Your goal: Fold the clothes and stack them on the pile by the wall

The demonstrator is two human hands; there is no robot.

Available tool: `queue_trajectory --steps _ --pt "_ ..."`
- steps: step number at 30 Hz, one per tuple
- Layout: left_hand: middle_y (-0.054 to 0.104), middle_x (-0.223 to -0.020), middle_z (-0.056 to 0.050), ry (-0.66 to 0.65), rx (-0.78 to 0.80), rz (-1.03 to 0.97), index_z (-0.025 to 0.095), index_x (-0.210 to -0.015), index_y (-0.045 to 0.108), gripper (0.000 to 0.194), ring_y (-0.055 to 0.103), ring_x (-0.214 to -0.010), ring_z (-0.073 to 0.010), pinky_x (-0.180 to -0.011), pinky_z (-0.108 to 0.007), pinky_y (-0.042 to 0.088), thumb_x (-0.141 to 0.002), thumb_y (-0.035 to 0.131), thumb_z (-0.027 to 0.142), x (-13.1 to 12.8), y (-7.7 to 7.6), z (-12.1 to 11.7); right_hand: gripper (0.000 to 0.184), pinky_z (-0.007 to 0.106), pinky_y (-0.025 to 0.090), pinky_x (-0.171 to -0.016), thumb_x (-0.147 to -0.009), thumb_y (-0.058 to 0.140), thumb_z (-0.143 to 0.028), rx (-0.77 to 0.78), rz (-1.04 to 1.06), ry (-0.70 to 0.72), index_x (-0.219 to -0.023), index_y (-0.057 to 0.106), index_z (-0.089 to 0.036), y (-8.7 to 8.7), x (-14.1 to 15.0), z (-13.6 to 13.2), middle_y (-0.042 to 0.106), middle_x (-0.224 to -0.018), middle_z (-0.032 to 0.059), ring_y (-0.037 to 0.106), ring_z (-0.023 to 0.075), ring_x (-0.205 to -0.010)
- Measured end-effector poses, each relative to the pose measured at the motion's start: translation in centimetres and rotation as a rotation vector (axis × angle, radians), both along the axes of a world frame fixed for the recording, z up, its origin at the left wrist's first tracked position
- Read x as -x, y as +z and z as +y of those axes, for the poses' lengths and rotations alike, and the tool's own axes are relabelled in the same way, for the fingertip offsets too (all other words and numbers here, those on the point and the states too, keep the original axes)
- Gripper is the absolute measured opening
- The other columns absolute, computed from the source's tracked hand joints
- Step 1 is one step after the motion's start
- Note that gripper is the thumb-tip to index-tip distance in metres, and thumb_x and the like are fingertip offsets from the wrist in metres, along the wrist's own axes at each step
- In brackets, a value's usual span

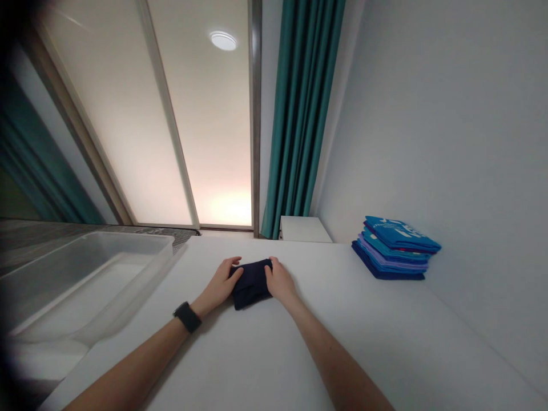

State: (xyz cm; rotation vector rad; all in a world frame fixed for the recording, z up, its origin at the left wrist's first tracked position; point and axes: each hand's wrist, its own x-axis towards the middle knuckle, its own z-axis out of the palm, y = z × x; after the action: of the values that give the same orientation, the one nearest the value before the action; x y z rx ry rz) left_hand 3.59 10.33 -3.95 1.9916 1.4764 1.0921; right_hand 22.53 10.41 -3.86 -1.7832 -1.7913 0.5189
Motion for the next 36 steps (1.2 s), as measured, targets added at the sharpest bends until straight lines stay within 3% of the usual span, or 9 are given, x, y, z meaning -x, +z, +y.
queue_trajectory --steps 3,6,12,16,18,21,26,31,36 --pt "0.05 -0.137 -0.011 -0.122 -0.183 0.29 0.021 -0.132 0.051 0.042 0.043 -0.128 -0.0264 -0.109 -0.048 0.033 -0.092 0.047 0.032 -0.2 0.2 -0.9 0.038 0.038 0.046 -0.082 -0.096 0.033 -0.031 0.032 -0.248 0.013 -0.129 0.048 -0.019 0.1 -0.1 0.5 0.066 -0.115 0.0148 0.064 0.0273 -0.1" --pt "0.041 -0.148 -0.006 -0.285 -0.256 0.509 0.029 -0.142 0.04 0.046 0.035 -0.137 -0.0246 -0.115 -0.05 0.024 -0.096 0.041 0.032 -0.2 0.6 -1.9 0.037 0.036 0.046 -0.08 -0.097 0.031 -0.032 0.037 -0.313 0.067 -0.126 0.051 -0.02 0.0 -0.6 1.0 0.067 -0.112 0.0131 0.065 0.0264 -0.098" --pt "0.028 -0.155 -0.006 -0.422 -0.28 0.632 0.032 -0.145 0.037 0.046 0.03 -0.14 -0.0257 -0.112 -0.047 0.031 -0.099 0.034 0.032 1.1 1.2 -2.3 0.037 0.032 0.044 -0.084 -0.098 0.037 -0.036 -0.012 -0.315 0.137 -0.13 0.048 -0.022 -0.2 -1.8 1.4 0.064 -0.116 0.0098 0.061 0.0224 -0.102" --pt "0.025 -0.157 -0.007 -0.449 -0.288 0.647 0.033 -0.144 0.038 0.046 0.028 -0.141 -0.0273 -0.112 -0.048 0.031 -0.098 0.038 0.035 1.5 1.5 -2.4 0.029 0.034 0.044 -0.083 -0.095 0.045 -0.026 -0.278 -0.343 0.128 -0.122 0.052 -0.019 0.0 -1.5 0.7 0.06 -0.112 0.0111 0.058 0.0234 -0.1" --pt "0.024 -0.157 -0.007 -0.465 -0.303 0.644 0.032 -0.144 0.039 0.047 0.027 -0.141 -0.0281 -0.113 -0.049 0.031 -0.097 0.041 0.038 1.7 1.4 -2.4 0.018 0.036 0.044 -0.084 -0.093 0.046 -0.018 -0.435 -0.388 0.218 -0.105 0.058 -0.019 0.1 -1.5 0.1 0.06 -0.102 0.0098 0.055 0.0241 -0.098" --pt "0.022 -0.157 -0.007 -0.495 -0.336 0.632 0.031 -0.143 0.04 0.05 0.025 -0.142 -0.0303 -0.112 -0.05 0.031 -0.094 0.046 0.04 1.9 1.4 -2.4 0.017 0.037 0.045 -0.083 -0.09 0.046 -0.01 -0.553 -0.427 0.428 -0.092 0.059 -0.02 0.1 -1.9 -1.0 0.06 -0.092 0.0075 0.054 0.0232 -0.093" --pt "0.036 -0.15 -0.01 -0.548 -0.444 0.642 0.027 -0.132 0.053 0.041 0.03 -0.138 -0.0308 -0.113 -0.053 0.029 -0.091 0.051 0.03 1.9 2.1 -3.0 0.026 0.038 0.048 -0.087 -0.087 0.045 -0.006 -0.571 -0.4 0.633 -0.101 0.061 -0.021 0.0 -3.9 -2.9 0.061 -0.105 0.0091 0.056 0.0221 -0.103" --pt "0.05 -0.137 -0.014 -0.554 -0.444 0.656 0.017 -0.128 0.055 0.058 0.04 -0.13 -0.0334 -0.109 -0.053 0.035 -0.08 0.066 0.046 1.5 2.6 -3.6 0.038 0.043 0.047 -0.097 -0.084 0.056 -0.016 -0.494 -0.318 0.706 -0.122 0.055 -0.023 0.5 -5.1 -3.7 0.057 -0.122 0.0103 0.051 0.0243 -0.118" --pt "0.052 -0.137 -0.013 -0.512 -0.5 0.739 0.018 -0.127 0.053 0.047 0.041 -0.131 -0.0301 -0.106 -0.047 0.041 -0.083 0.064 0.029 1.5 1.8 -2.8 0.044 0.041 0.045 -0.101 -0.079 0.055 -0.007 -0.447 -0.324 0.734 -0.121 0.056 -0.02 1.0 -5.0 -2.9 0.056 -0.125 0.0105 0.049 0.0236 -0.12"
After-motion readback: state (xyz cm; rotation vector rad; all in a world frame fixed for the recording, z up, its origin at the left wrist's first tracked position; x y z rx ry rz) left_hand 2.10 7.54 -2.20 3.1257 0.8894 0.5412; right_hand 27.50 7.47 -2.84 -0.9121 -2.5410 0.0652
